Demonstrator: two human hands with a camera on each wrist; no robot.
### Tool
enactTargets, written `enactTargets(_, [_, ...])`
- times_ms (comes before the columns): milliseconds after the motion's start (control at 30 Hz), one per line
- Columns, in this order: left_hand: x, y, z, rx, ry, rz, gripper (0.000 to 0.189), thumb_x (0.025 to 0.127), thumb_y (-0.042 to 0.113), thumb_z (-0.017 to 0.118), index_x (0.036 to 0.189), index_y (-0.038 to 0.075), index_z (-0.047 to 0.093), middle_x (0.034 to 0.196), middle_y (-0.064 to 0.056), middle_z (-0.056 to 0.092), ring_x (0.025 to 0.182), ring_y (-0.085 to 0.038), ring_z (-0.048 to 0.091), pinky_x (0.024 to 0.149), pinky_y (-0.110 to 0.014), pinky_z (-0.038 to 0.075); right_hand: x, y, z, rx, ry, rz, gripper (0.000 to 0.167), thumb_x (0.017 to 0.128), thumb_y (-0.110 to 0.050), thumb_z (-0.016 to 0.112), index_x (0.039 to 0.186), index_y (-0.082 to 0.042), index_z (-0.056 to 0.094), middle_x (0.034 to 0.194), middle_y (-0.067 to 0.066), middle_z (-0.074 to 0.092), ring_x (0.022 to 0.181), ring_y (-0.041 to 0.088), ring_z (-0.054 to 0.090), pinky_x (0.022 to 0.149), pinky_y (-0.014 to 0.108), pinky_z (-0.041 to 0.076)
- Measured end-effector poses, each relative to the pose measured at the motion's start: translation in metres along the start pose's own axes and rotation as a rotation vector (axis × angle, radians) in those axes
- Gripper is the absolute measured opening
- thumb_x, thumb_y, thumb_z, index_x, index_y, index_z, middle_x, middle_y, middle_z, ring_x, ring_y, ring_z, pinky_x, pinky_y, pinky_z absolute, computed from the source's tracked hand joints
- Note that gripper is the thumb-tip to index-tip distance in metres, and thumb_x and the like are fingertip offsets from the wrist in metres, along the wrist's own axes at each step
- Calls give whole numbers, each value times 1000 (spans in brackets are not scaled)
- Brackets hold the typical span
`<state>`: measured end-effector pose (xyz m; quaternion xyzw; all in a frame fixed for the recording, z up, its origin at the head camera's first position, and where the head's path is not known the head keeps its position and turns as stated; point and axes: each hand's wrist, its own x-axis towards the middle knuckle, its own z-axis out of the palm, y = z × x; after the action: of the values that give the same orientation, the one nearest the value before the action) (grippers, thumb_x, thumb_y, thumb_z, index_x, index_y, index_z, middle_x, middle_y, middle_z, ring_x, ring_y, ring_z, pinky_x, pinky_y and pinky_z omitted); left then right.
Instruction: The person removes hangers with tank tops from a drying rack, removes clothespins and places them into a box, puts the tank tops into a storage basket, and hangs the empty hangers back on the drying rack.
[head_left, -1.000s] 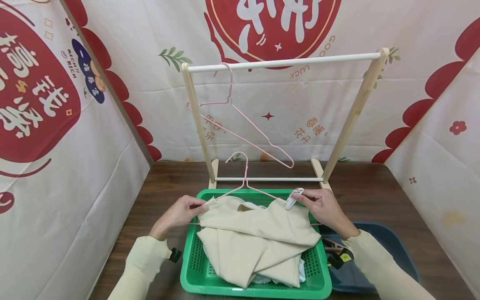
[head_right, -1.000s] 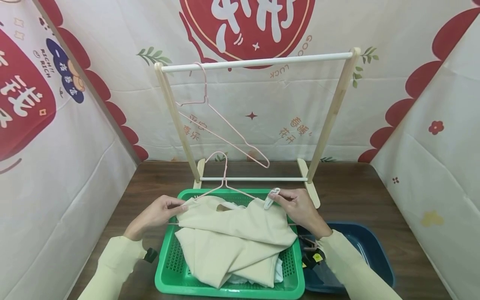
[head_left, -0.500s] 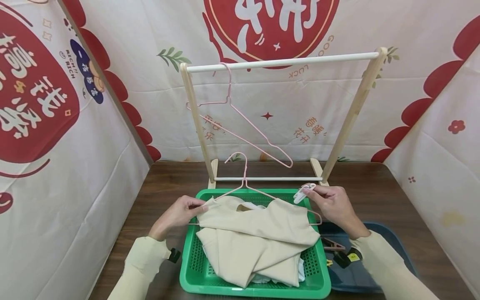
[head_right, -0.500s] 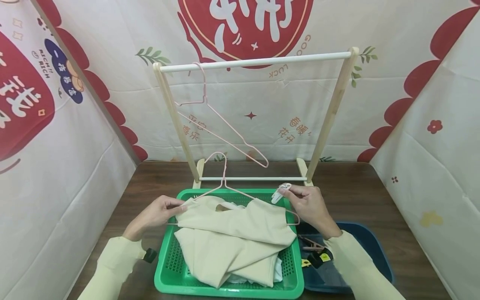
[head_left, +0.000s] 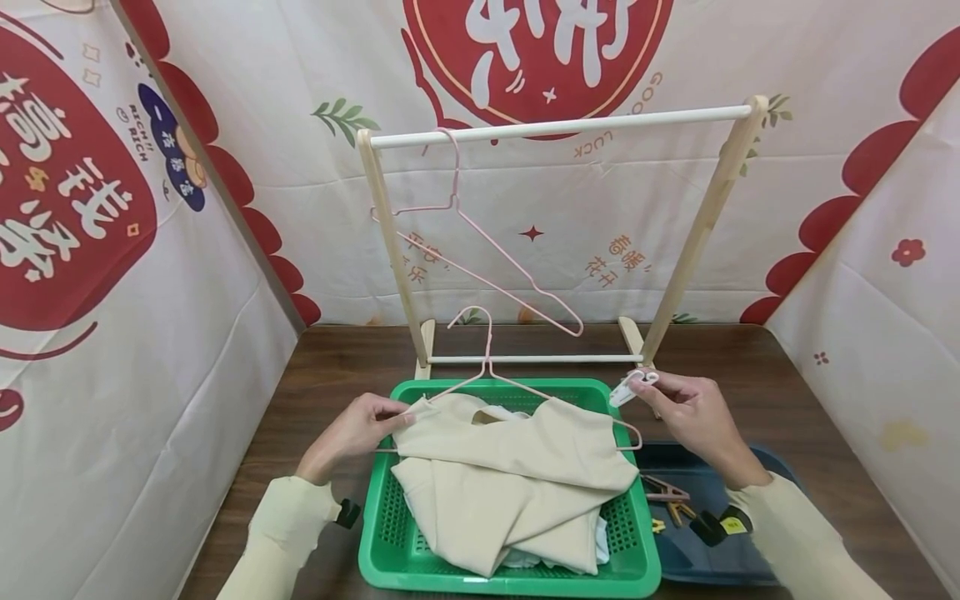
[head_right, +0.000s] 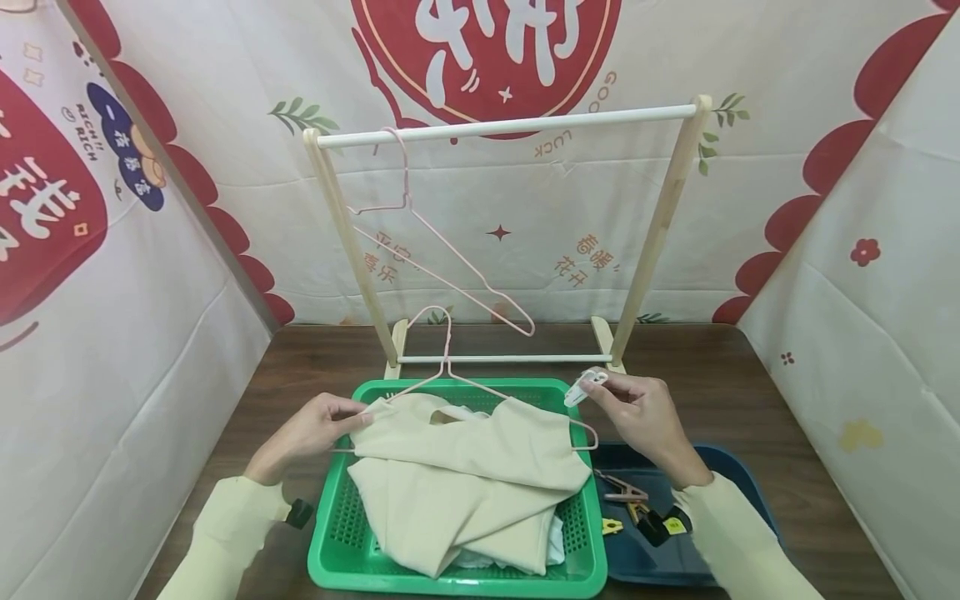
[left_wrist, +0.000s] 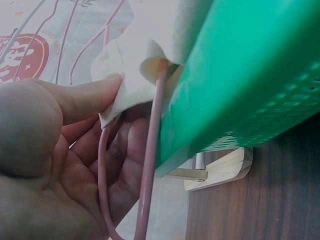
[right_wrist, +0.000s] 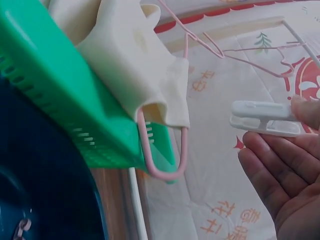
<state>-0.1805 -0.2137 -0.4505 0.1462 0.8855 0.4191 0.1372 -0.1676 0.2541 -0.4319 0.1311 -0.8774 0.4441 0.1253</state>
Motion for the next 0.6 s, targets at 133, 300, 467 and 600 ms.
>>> enactTargets(133, [0, 1, 0, -1, 3, -10, 23, 95, 22, 67, 114, 12, 75, 91, -1, 72, 76, -16, 59, 66, -29, 52, -5, 1, -6, -29, -1, 3, 21, 93, -17, 71, 110, -5, 75, 68, -6, 63, 54, 12, 48, 45, 26, 38])
enactTargets(300, [0, 0, 0, -1, 4, -15, 23, 95, 23, 68, 114, 11, 75, 93, -1, 72, 77, -16, 60, 68, -30, 52, -10, 5, -12, -46, -13, 11, 30, 93, -15, 71, 120, -3, 71, 89, -2, 72, 63, 10, 56, 48, 24, 43])
enactTargets(467, [1, 0, 0, 4, 8, -15, 23, 95, 23, 68, 113, 12, 75, 93, 0, 73, 78, -16, 61, 70, -31, 53, -14, 6, -16, -71, -26, 50, 36, 92, -17, 71, 124, -2, 68, 94, 10, 74, 65, 9, 58, 50, 25, 43])
enactTargets(600, [1, 0, 0, 3, 9, -13, 23, 95, 23, 68, 113, 12, 75, 92, 0, 73, 77, -16, 60, 69, -31, 53, -17, 6, -19, -85, -39, 95, 40, 93, -22, 71, 126, 1, 66, 97, 16, 73, 68, 8, 59, 54, 24, 47])
